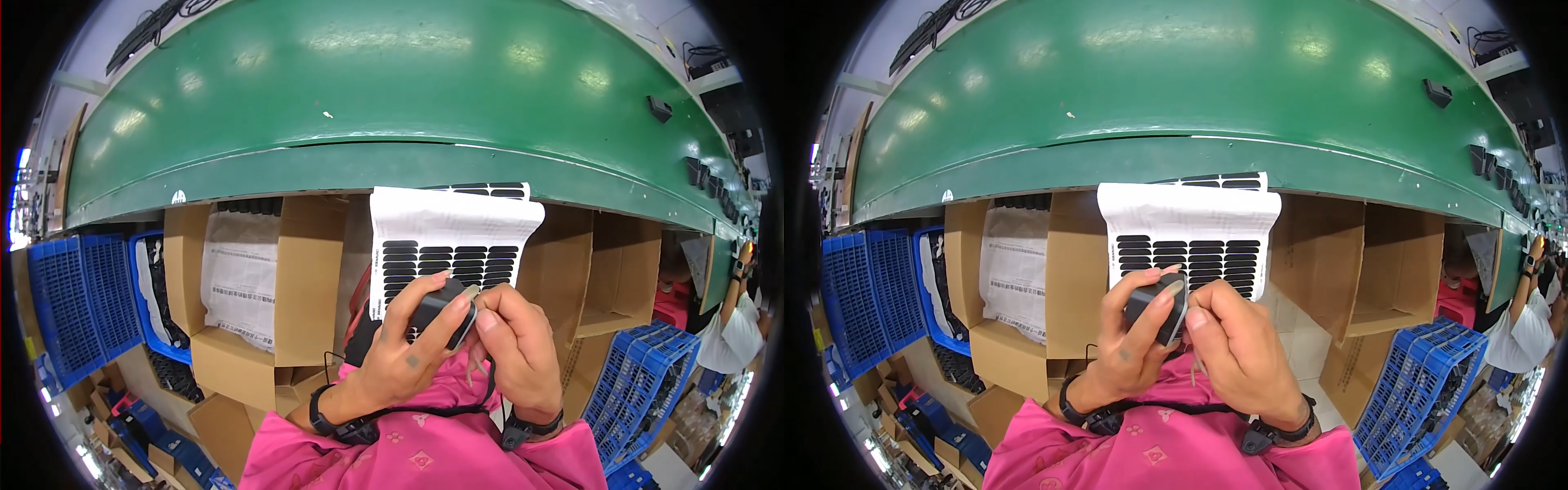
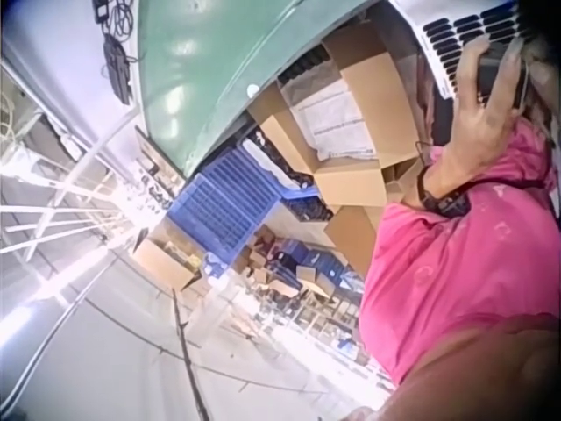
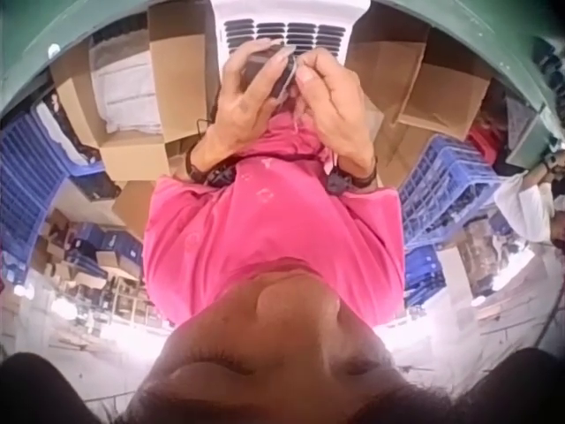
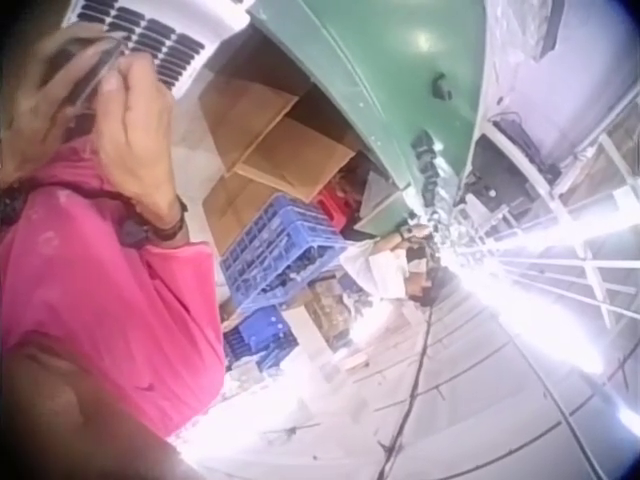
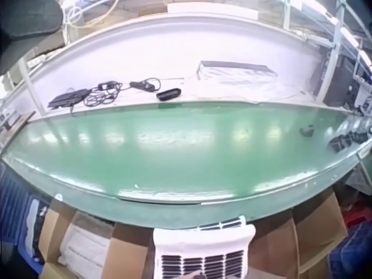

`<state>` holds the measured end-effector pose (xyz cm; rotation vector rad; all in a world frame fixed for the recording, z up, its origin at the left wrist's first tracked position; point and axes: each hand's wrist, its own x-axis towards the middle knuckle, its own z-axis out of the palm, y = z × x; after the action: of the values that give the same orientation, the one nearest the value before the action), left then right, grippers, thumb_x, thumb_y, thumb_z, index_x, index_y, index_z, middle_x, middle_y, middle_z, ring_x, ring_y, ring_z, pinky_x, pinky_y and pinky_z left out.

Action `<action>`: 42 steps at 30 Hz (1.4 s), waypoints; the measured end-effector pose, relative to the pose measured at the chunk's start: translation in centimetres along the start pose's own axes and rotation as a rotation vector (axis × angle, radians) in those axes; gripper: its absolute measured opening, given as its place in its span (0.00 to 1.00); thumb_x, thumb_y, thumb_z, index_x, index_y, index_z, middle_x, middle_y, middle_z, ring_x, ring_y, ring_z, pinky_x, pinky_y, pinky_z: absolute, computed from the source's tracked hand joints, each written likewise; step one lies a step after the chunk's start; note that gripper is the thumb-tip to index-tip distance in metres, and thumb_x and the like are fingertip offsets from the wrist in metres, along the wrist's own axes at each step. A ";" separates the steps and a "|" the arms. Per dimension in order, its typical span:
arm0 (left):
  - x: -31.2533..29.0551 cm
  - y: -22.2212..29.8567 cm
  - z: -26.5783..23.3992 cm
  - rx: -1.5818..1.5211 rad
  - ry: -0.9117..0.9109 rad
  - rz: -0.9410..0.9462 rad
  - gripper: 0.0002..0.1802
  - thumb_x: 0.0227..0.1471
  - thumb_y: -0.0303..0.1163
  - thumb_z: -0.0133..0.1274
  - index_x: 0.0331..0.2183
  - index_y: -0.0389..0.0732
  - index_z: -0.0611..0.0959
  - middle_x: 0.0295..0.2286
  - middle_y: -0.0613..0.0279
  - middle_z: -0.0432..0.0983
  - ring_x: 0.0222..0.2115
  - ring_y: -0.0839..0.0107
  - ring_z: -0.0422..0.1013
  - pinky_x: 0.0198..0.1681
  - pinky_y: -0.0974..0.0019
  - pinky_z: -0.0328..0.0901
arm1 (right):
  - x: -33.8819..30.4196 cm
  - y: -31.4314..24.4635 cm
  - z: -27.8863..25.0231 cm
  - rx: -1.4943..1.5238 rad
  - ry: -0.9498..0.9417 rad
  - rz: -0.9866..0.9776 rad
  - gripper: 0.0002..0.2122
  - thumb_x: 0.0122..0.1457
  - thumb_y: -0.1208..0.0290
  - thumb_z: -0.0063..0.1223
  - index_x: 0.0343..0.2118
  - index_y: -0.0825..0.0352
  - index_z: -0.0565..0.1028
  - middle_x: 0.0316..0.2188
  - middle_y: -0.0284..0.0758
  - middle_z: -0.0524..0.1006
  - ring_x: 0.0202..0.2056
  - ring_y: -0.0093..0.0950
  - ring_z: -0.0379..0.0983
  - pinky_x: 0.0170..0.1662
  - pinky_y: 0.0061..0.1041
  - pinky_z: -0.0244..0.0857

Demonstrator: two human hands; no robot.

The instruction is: The person picks up a mouse from a box, peels two black stickers from a sheet and presses them onto the bottom of the mouse, then places it on a conveyor belt.

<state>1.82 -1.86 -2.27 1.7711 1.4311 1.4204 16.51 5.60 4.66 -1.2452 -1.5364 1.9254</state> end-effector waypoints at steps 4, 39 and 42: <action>-0.2 0.1 0.3 -0.005 0.020 -0.044 0.30 0.47 0.20 0.53 0.55 0.39 0.69 0.51 0.42 0.58 0.47 0.50 0.66 0.44 0.58 0.69 | 0.1 0.8 0.6 -0.004 0.049 -0.040 0.05 0.62 0.77 0.41 0.31 0.72 0.69 0.20 0.32 0.72 0.21 0.17 0.66 0.24 0.19 0.60; 1.5 0.6 -1.3 -0.178 -0.058 -0.230 0.26 0.58 0.33 0.45 0.55 0.31 0.66 0.47 0.41 0.63 0.41 0.53 0.67 0.46 0.61 0.64 | 1.3 1.4 0.6 -0.573 0.300 -0.673 0.08 0.46 0.81 0.60 0.31 0.70 0.74 0.23 0.37 0.74 0.22 0.30 0.71 0.23 0.25 0.65; 1.7 0.9 -1.1 -0.216 -0.046 -0.285 0.28 0.61 0.42 0.38 0.52 0.27 0.68 0.44 0.43 0.68 0.41 0.57 0.69 0.47 0.62 0.63 | 1.1 0.8 0.4 -0.596 0.274 -0.674 0.07 0.47 0.82 0.60 0.28 0.70 0.73 0.22 0.35 0.74 0.20 0.28 0.71 0.22 0.24 0.64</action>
<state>1.06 -0.95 -0.39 1.3964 1.3846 1.3193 15.77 5.90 3.46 -0.9442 -2.0935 0.8698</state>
